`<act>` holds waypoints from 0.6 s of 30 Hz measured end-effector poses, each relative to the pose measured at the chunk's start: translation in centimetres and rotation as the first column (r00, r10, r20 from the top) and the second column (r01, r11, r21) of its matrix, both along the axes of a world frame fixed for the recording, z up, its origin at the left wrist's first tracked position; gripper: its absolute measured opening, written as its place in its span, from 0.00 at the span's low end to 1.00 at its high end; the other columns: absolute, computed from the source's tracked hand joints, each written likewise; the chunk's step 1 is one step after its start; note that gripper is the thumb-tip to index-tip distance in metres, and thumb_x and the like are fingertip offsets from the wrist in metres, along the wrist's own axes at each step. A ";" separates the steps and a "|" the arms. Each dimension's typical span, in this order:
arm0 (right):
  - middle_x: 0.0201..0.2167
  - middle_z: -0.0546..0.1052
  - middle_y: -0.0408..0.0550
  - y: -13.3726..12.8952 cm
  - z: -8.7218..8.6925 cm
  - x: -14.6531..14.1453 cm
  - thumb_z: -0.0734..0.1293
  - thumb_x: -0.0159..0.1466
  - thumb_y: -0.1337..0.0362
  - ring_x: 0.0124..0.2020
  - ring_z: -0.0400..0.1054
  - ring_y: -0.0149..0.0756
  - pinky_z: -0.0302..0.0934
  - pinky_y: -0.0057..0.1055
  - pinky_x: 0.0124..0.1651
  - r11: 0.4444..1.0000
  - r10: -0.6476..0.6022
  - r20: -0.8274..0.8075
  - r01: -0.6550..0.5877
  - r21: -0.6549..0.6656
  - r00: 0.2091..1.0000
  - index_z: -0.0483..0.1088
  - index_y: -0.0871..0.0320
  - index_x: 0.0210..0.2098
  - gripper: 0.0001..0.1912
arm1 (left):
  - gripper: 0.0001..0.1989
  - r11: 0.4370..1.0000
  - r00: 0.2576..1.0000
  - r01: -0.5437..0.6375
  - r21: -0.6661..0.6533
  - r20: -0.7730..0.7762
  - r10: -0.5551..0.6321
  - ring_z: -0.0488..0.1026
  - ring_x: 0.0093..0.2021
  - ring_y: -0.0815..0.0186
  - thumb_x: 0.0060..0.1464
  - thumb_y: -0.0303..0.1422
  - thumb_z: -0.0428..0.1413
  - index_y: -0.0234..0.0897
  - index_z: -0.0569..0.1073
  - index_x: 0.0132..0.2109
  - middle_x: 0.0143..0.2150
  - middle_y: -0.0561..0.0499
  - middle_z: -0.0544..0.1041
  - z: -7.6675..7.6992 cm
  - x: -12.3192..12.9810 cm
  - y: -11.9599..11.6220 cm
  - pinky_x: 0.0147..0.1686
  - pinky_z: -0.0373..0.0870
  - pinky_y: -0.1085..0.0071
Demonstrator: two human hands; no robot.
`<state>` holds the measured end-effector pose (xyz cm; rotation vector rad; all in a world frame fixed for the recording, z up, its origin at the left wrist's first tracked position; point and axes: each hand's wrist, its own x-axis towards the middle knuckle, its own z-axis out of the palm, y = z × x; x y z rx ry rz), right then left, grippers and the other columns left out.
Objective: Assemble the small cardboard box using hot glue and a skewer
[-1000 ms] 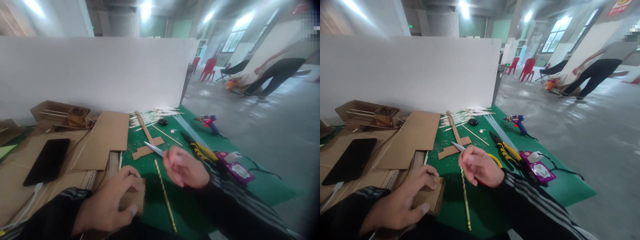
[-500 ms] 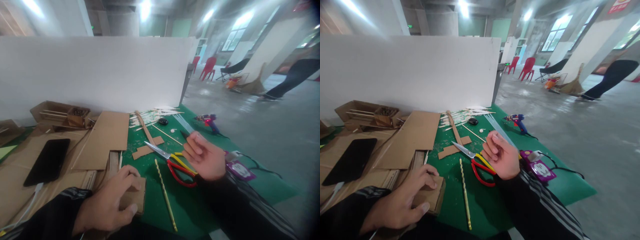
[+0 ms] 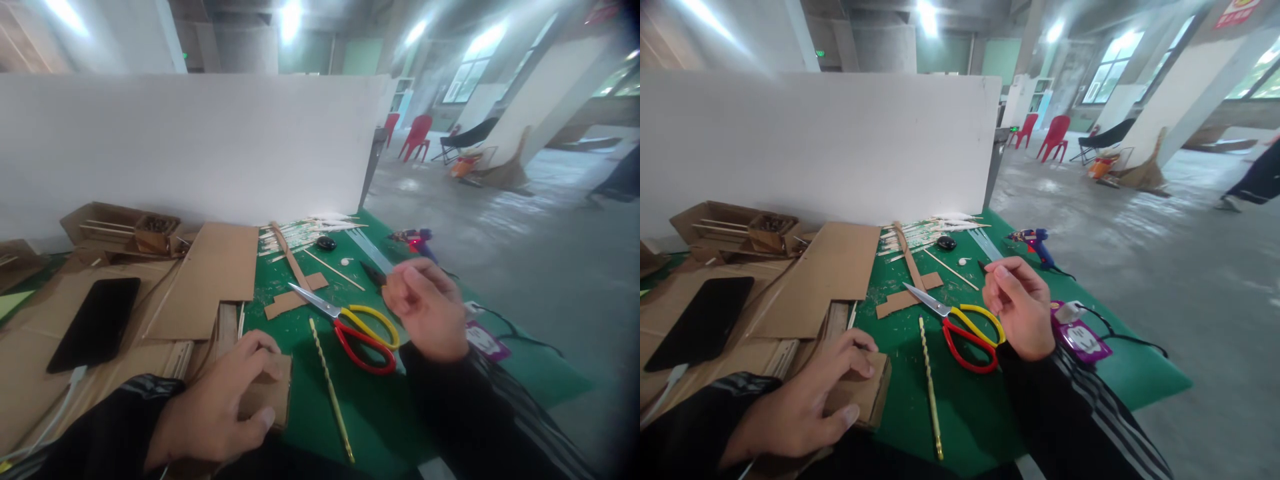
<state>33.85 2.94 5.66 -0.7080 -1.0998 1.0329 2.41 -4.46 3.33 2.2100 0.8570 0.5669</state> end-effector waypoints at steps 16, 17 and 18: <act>0.28 0.67 0.40 0.5 -0.5 0.7 0.73 0.58 0.69 0.21 0.60 0.25 0.53 0.25 0.19 0.986 -0.110 0.059 0.101 0.134 0.992 0.75 0.52 0.30 0.05 | 0.21 1.000 1.000 -0.005 0.028 0.009 0.005 0.65 0.53 0.56 0.49 0.23 0.54 0.42 0.61 0.50 0.55 0.47 0.62 0.2 0.2 0.1 0.54 0.65 0.60; 0.30 0.68 0.40 0.5 -0.4 0.7 0.73 0.57 0.69 0.22 0.61 0.26 0.54 0.26 0.20 0.987 -0.098 0.063 0.089 0.133 0.993 0.75 0.52 0.29 0.05 | 0.21 1.000 1.000 -0.006 0.031 0.009 0.006 0.66 0.53 0.56 0.49 0.23 0.54 0.42 0.61 0.50 0.55 0.46 0.62 0.1 0.2 0.1 0.54 0.66 0.60; 0.32 0.68 0.41 0.4 -0.4 0.8 0.74 0.56 0.68 0.23 0.62 0.26 0.57 0.26 0.21 0.990 -0.083 0.068 0.075 0.121 0.994 0.75 0.52 0.28 0.05 | 0.21 0.999 1.000 -0.007 0.032 0.008 0.007 0.66 0.53 0.56 0.49 0.23 0.54 0.42 0.61 0.50 0.55 0.46 0.62 0.1 0.2 0.1 0.54 0.66 0.60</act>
